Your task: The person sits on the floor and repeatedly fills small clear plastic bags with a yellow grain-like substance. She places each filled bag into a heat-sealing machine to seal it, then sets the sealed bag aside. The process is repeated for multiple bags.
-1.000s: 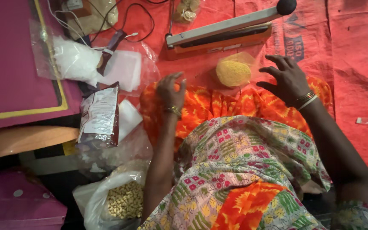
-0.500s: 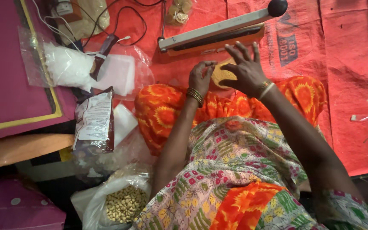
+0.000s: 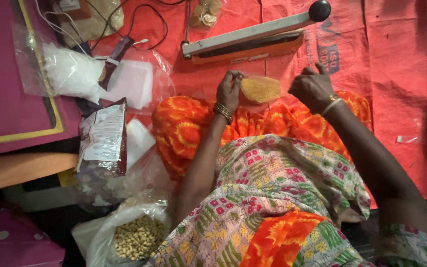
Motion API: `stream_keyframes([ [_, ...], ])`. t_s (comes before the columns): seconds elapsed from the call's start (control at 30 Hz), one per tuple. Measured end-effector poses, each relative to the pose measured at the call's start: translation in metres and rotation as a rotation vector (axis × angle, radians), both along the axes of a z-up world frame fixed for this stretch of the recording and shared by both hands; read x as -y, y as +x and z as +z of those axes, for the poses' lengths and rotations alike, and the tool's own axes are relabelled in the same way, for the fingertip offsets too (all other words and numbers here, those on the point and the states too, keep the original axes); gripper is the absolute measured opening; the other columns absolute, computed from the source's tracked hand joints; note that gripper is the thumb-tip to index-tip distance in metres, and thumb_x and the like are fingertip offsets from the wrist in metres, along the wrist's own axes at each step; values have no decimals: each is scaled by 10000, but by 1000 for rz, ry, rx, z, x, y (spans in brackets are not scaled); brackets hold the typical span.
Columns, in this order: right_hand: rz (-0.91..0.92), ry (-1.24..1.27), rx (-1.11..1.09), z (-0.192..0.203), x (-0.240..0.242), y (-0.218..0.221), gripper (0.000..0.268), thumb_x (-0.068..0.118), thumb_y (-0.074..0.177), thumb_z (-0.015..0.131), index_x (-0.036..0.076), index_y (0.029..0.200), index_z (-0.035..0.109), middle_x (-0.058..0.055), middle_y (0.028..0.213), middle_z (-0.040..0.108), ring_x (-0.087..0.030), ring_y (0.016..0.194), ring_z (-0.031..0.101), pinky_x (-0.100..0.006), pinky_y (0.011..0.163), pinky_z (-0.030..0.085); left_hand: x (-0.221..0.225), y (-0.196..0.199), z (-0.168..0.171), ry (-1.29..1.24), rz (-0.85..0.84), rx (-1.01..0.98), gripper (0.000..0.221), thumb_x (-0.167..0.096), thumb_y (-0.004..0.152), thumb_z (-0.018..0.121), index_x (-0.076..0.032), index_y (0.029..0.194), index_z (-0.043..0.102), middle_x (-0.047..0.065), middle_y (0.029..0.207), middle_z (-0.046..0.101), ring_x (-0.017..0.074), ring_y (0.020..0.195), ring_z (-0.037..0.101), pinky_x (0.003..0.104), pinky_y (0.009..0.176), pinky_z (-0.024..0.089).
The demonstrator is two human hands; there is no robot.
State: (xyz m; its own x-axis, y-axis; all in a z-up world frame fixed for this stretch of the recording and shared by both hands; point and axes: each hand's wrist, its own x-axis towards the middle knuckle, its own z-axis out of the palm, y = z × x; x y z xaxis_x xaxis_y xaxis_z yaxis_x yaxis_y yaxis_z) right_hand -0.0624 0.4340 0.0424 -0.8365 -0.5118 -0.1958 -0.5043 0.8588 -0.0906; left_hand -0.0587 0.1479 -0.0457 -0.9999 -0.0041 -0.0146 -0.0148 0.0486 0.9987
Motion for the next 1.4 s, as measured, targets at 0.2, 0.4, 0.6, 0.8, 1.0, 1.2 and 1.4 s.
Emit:
stream_keyframes([
  [0.2, 50, -50, -42, 31, -19, 23, 131, 270, 903, 685, 207, 965, 783, 18, 920, 710, -210, 1019, 643, -383, 921, 485, 2, 2, -2, 42, -33, -36, 59, -98, 1047, 569, -57, 1062, 608, 41, 987, 715, 137, 989, 693, 289, 901, 541],
  [0.4, -320, -239, 40, 81, -38, 35, 140, 301, 942, 778, 162, 942, 767, -31, 926, 709, -221, 901, 679, -379, 769, 543, 9, 1, 13, 89, -23, -50, 82, -113, 1073, 584, -61, 1051, 644, 22, 993, 717, 131, 999, 679, 292, 915, 533],
  [0.6, -474, -291, -45, 81, -64, 49, 300, 227, 1006, 773, 146, 1291, 727, -115, 1175, 711, -295, 1032, 676, -408, 845, 545, 38, -7, 16, 158, 72, -94, 93, -90, 1070, 587, -55, 1101, 667, 37, 1066, 713, 140, 1051, 668, 305, 955, 538],
  [0.8, -332, -553, -61, 13, -40, 63, 570, 173, 900, 806, 108, 1435, 618, -167, 1354, 665, -360, 1222, 638, -428, 1026, 515, 36, 1, -12, 141, 15, -6, 245, -39, 1033, 596, -60, 1274, 635, 56, 1235, 704, 148, 1196, 651, 318, 1042, 528],
  [1.0, -698, -1071, 271, -42, -5, 61, 424, 142, 992, 712, 83, 1402, 620, -51, 1368, 662, -142, 1220, 611, -348, 1053, 508, 16, 3, -31, 63, -77, -6, 369, -14, 993, 606, -55, 1360, 598, 71, 1353, 663, 175, 1300, 603, 316, 1090, 491],
  [1.2, -744, -1253, 228, -71, 6, 61, 271, 80, 1058, 632, 2, 1314, 672, -38, 1289, 710, -88, 1154, 626, -280, 1030, 507, 2, -1, -50, -27, -104, 56, 263, -89, 1013, 632, -68, 1275, 652, 63, 1286, 712, 169, 1223, 664, 300, 1027, 527],
  [1.4, -747, -1257, 158, -82, 18, 60, 213, 101, 1108, 570, -13, 1247, 684, -21, 1146, 713, -72, 1061, 608, -249, 951, 495, -11, -3, -64, 125, -130, 50, 176, -187, 1071, 593, -74, 1184, 667, 83, 1222, 733, 153, 1144, 667, 305, 991, 537],
])
